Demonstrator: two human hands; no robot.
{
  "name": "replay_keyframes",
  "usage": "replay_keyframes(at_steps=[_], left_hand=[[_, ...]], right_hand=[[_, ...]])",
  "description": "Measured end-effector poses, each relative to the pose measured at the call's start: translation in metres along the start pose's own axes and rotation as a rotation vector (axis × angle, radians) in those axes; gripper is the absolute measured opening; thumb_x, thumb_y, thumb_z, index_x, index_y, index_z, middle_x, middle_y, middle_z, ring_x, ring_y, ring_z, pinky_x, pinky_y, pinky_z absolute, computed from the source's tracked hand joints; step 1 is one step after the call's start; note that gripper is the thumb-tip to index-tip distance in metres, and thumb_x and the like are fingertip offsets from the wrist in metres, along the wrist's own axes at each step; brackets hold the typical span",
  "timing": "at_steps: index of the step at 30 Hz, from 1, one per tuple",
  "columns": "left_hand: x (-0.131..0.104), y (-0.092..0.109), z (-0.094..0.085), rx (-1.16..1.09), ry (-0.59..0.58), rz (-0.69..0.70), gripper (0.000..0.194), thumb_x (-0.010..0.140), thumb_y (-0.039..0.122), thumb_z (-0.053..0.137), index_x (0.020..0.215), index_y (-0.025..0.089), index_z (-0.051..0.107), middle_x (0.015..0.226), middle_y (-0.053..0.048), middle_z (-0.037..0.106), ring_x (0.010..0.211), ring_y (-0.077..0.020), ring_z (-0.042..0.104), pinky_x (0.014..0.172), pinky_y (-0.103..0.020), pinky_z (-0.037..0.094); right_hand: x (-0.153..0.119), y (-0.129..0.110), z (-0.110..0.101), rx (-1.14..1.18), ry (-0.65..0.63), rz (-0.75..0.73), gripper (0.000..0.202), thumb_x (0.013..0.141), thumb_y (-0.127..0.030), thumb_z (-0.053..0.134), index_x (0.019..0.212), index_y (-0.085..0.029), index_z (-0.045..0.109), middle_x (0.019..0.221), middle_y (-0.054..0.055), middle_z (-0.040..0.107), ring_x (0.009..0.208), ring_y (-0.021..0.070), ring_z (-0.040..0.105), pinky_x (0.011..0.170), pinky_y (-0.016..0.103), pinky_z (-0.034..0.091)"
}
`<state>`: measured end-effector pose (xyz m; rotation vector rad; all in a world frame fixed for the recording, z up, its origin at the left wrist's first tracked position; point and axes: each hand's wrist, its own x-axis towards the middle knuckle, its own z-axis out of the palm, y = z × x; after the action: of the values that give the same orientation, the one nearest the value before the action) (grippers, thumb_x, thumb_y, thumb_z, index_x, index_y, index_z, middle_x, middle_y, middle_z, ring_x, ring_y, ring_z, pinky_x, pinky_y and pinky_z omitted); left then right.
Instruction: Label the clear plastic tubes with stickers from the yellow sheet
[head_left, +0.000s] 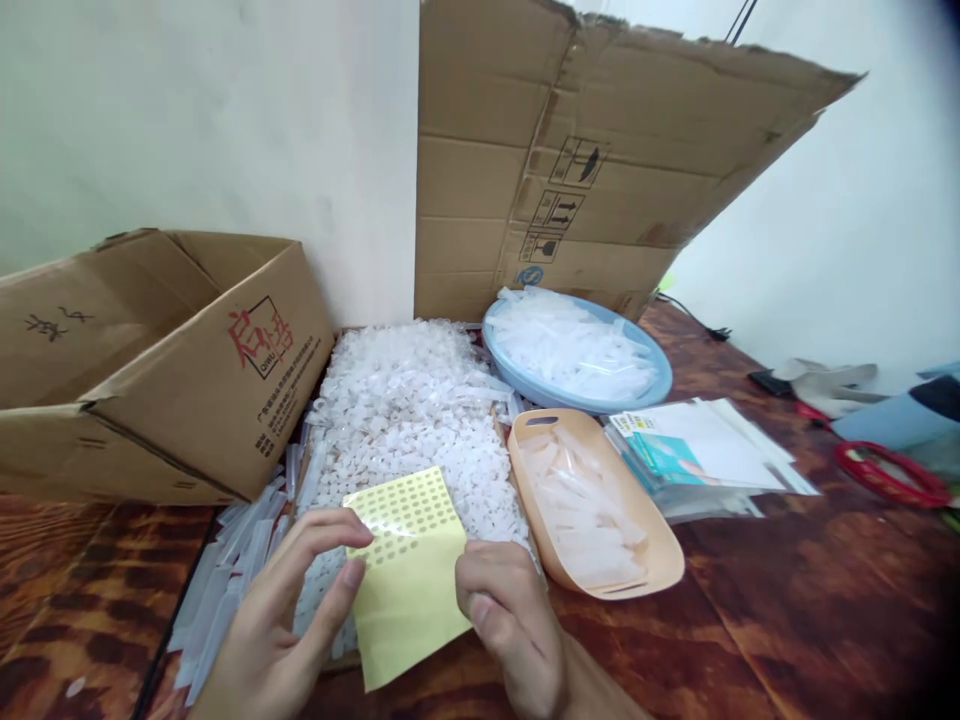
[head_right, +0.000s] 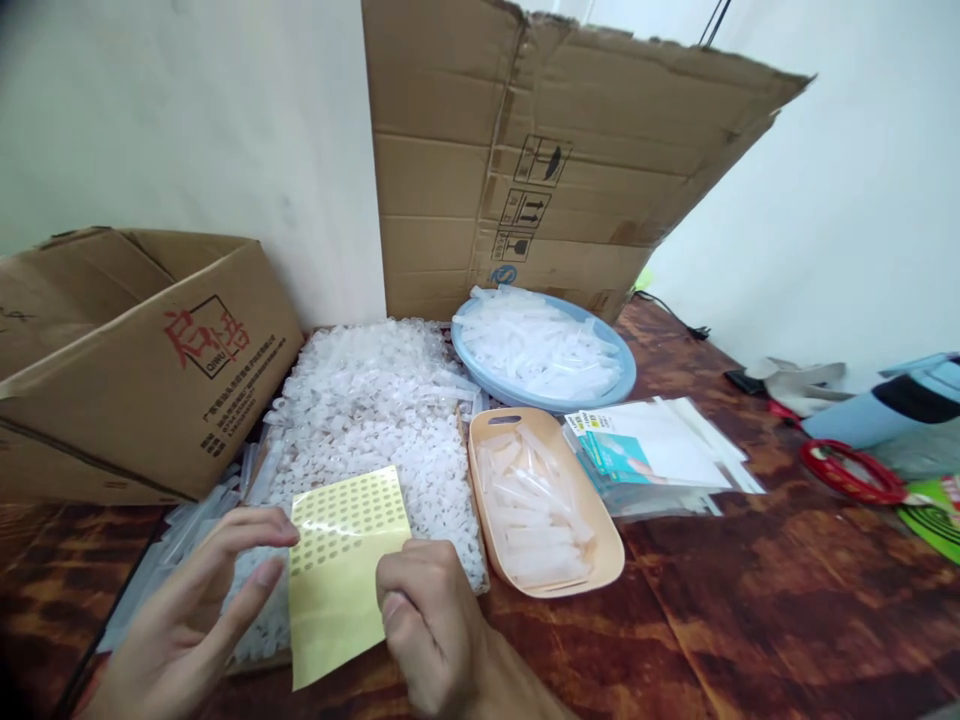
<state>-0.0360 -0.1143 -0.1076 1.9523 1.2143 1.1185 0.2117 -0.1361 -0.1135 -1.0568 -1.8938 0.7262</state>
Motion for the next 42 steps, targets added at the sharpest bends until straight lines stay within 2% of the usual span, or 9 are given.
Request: replay_keyframes(at_steps=[7, 14, 20, 24, 29, 33, 36, 39, 42], left_hand=[[0.003, 0.003, 0.002, -0.010, 0.013, 0.002, 0.016, 0.104, 0.024, 0.055, 0.115, 0.030, 0.064, 0.119, -0.005, 0.067, 0.118, -0.0217, 0.064, 0.100, -0.029, 0.053], [0.004, 0.010, 0.004, -0.047, -0.024, 0.026, 0.014, 0.105, 0.024, 0.054, 0.113, 0.028, 0.064, 0.115, -0.005, 0.068, 0.114, -0.0215, 0.065, 0.098, -0.029, 0.052], [0.012, 0.002, -0.001, 0.317, 0.043, 0.071, 0.013, 0.107, 0.024, 0.051, 0.111, 0.022, 0.063, 0.114, -0.009, 0.070, 0.109, -0.0254, 0.064, 0.095, -0.039, 0.045], [0.013, -0.015, -0.010, 0.737, 0.015, 0.063, 0.018, 0.106, 0.017, 0.049, 0.102, 0.019, 0.067, 0.106, -0.009, 0.073, 0.100, -0.0285, 0.064, 0.090, -0.043, 0.040], [0.006, -0.028, -0.010, 0.835, -0.103, 0.033, 0.021, 0.103, 0.013, 0.053, 0.095, 0.020, 0.070, 0.095, -0.006, 0.072, 0.092, -0.0257, 0.065, 0.084, -0.039, 0.041], [0.005, -0.037, -0.001, 0.820, -0.101, 0.023, 0.019, 0.101, 0.013, 0.056, 0.094, 0.020, 0.072, 0.091, -0.006, 0.073, 0.087, -0.0247, 0.066, 0.083, -0.038, 0.043], [0.008, -0.042, 0.003, 0.800, -0.102, 0.009, 0.016, 0.100, 0.014, 0.060, 0.093, 0.020, 0.073, 0.090, -0.005, 0.075, 0.085, -0.0242, 0.068, 0.082, -0.038, 0.043], [0.010, -0.044, 0.003, 0.773, -0.105, 0.000, 0.014, 0.099, 0.014, 0.063, 0.093, 0.020, 0.073, 0.091, -0.004, 0.076, 0.084, -0.0239, 0.068, 0.082, -0.038, 0.044], [0.010, -0.044, 0.001, 0.746, -0.090, -0.008, 0.013, 0.099, 0.014, 0.063, 0.096, 0.021, 0.074, 0.091, -0.004, 0.076, 0.083, -0.0238, 0.068, 0.080, -0.037, 0.045]], right_hand=[[0.008, -0.010, -0.017, 0.297, 0.189, 0.050, 0.044, 0.102, -0.050, 0.032, 0.065, -0.024, 0.031, 0.058, -0.002, 0.031, 0.053, 0.0166, 0.037, 0.056, 0.035, 0.030], [0.022, -0.003, -0.097, 0.179, 0.526, -0.032, 0.038, 0.099, -0.035, 0.040, 0.063, -0.024, 0.036, 0.053, -0.003, 0.030, 0.048, 0.0164, 0.032, 0.054, 0.035, 0.035], [0.022, 0.022, -0.142, -0.455, 0.232, 0.242, 0.026, 0.097, -0.048, 0.061, 0.099, -0.023, 0.069, 0.099, 0.008, 0.068, 0.095, 0.0288, 0.064, 0.079, 0.040, 0.050], [0.050, 0.046, -0.186, -0.771, 0.275, 0.251, 0.016, 0.098, -0.032, 0.059, 0.097, -0.023, 0.072, 0.103, 0.013, 0.072, 0.091, 0.0291, 0.068, 0.077, 0.042, 0.046], [0.118, 0.091, -0.233, -0.860, 0.049, 0.324, 0.018, 0.097, -0.025, 0.065, 0.089, -0.015, 0.076, 0.085, 0.009, 0.069, 0.073, 0.0203, 0.066, 0.068, 0.037, 0.045], [0.151, 0.119, -0.238, -0.891, -0.125, 0.440, 0.022, 0.106, -0.036, 0.060, 0.104, -0.017, 0.071, 0.098, 0.003, 0.071, 0.078, 0.0138, 0.068, 0.072, 0.029, 0.059], [0.158, 0.126, -0.231, -0.905, -0.160, 0.432, 0.012, 0.094, -0.028, 0.075, 0.091, -0.016, 0.073, 0.084, 0.007, 0.072, 0.069, 0.0166, 0.063, 0.067, 0.031, 0.054], [0.158, 0.120, -0.226, -0.900, -0.114, 0.352, 0.017, 0.074, -0.009, 0.082, 0.068, -0.020, 0.071, 0.067, 0.008, 0.066, 0.059, 0.0194, 0.054, 0.063, 0.035, 0.041], [0.150, 0.099, -0.224, -0.914, 0.041, 0.266, 0.016, 0.078, -0.012, 0.076, 0.071, -0.023, 0.067, 0.082, 0.010, 0.067, 0.064, 0.0211, 0.052, 0.066, 0.037, 0.037]])
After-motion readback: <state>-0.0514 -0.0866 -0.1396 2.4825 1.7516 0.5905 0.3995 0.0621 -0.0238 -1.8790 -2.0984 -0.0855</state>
